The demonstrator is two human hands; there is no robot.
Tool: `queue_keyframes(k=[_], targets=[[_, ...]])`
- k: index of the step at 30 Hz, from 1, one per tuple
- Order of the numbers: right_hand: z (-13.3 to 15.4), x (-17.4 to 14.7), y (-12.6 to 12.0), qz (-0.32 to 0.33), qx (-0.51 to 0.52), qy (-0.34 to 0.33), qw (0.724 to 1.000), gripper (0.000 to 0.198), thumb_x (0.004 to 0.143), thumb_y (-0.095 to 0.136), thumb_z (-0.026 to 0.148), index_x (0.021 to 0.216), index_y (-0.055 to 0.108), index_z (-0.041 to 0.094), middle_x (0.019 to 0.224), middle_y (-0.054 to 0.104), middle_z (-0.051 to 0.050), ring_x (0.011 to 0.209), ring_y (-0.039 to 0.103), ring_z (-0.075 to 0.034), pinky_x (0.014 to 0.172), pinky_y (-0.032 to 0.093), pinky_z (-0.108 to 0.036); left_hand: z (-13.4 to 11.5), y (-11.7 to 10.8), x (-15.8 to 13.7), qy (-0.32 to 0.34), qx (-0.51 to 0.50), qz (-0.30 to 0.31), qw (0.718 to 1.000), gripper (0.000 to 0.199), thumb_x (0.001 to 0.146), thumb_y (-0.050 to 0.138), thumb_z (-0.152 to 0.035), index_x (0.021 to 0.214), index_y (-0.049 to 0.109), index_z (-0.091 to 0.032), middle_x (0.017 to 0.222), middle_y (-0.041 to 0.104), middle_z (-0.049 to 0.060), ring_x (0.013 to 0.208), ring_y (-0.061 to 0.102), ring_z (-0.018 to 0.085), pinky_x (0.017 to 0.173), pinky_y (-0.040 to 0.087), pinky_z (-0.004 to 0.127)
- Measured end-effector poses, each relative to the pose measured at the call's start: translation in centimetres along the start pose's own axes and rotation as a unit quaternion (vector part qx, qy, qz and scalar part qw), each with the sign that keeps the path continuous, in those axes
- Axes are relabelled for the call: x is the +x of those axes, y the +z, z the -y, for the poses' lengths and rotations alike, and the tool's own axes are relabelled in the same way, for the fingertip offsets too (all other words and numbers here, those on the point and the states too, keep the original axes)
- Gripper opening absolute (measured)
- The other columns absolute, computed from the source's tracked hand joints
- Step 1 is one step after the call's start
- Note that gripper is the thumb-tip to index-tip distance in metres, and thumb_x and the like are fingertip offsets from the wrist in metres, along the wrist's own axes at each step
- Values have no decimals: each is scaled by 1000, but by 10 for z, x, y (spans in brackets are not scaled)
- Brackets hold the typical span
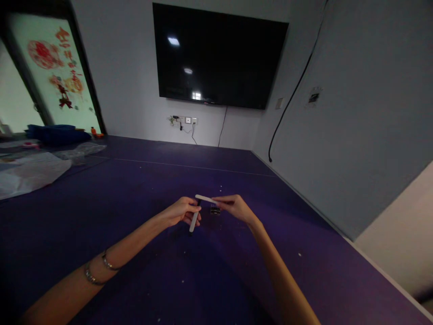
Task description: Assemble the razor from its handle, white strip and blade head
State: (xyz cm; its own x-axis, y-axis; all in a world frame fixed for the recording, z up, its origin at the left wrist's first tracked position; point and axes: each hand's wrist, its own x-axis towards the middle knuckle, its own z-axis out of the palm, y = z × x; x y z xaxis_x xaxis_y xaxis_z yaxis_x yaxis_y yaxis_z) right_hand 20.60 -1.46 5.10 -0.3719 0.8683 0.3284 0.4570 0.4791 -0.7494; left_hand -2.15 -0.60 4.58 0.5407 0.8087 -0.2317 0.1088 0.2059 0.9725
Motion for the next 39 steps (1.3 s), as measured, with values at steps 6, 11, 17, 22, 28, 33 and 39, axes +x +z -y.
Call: queue_keyframes(k=[6, 11, 17, 22, 28, 33, 39], targets=[[-3, 1, -2, -44, -20, 9, 999, 32, 78, 58, 35, 104, 68, 19, 90, 72, -6, 77, 64, -17, 71, 49, -29, 4, -4, 4, -2, -2, 0, 1000, 11, 75, 57, -20, 74, 50, -13, 64, 65, 7, 56, 65, 20, 54, 49, 33], [-1, 1, 1, -8, -16, 7, 1000, 32, 77, 58, 34, 104, 68, 19, 89, 72, -5, 77, 65, -18, 71, 49, -29, 5, -4, 4, -3, 0, -3, 1000, 12, 74, 58, -21, 75, 51, -12, 64, 66, 8, 56, 65, 20, 55, 49, 33], [-3, 2, 0, -42, -36, 16, 998, 30, 78, 58, 33, 104, 68, 22, 96, 71, -5, 83, 64, -19, 76, 48, -31, 7, -5, 6, -2, -7, 8, 1000, 16, 71, 62, -23, 74, 50, -13, 64, 66, 8, 56, 65, 21, 55, 50, 33], [-5, 0, -7, -5, -35, 22, 999, 33, 78, 58, 36, 105, 68, 20, 90, 71, -5, 77, 63, -18, 71, 48, -30, 7, -3, 5, -7, -6, 14, 1000, 14, 73, 61, -22, 73, 50, -13, 64, 66, 8, 57, 65, 21, 56, 50, 34], [-4, -2, -15, 9, -41, 15, 999, 36, 78, 58, 37, 106, 67, 19, 81, 71, -4, 66, 60, -15, 64, 46, -26, 8, -2, 4, -6, -8, 20, 1000, 12, 73, 60, -20, 73, 51, -13, 63, 66, 7, 57, 65, 21, 55, 50, 34], [-7, -2, -19, 2, -45, 24, 999, 35, 77, 58, 38, 104, 68, 20, 81, 70, -3, 65, 58, -14, 62, 45, -25, 8, -3, 4, 8, -11, 28, 1000, 10, 74, 59, -19, 72, 51, -12, 65, 66, 8, 57, 66, 21, 55, 50, 33], [-13, -5, -22, 26, -35, 47, 998, 42, 75, 59, 43, 108, 66, 17, 64, 65, -1, 48, 47, -8, 46, 36, -21, 5, -1, 1, 9, -9, 16, 1000, 11, 74, 59, -20, 74, 52, -12, 65, 66, 8, 56, 65, 20, 54, 49, 32]])
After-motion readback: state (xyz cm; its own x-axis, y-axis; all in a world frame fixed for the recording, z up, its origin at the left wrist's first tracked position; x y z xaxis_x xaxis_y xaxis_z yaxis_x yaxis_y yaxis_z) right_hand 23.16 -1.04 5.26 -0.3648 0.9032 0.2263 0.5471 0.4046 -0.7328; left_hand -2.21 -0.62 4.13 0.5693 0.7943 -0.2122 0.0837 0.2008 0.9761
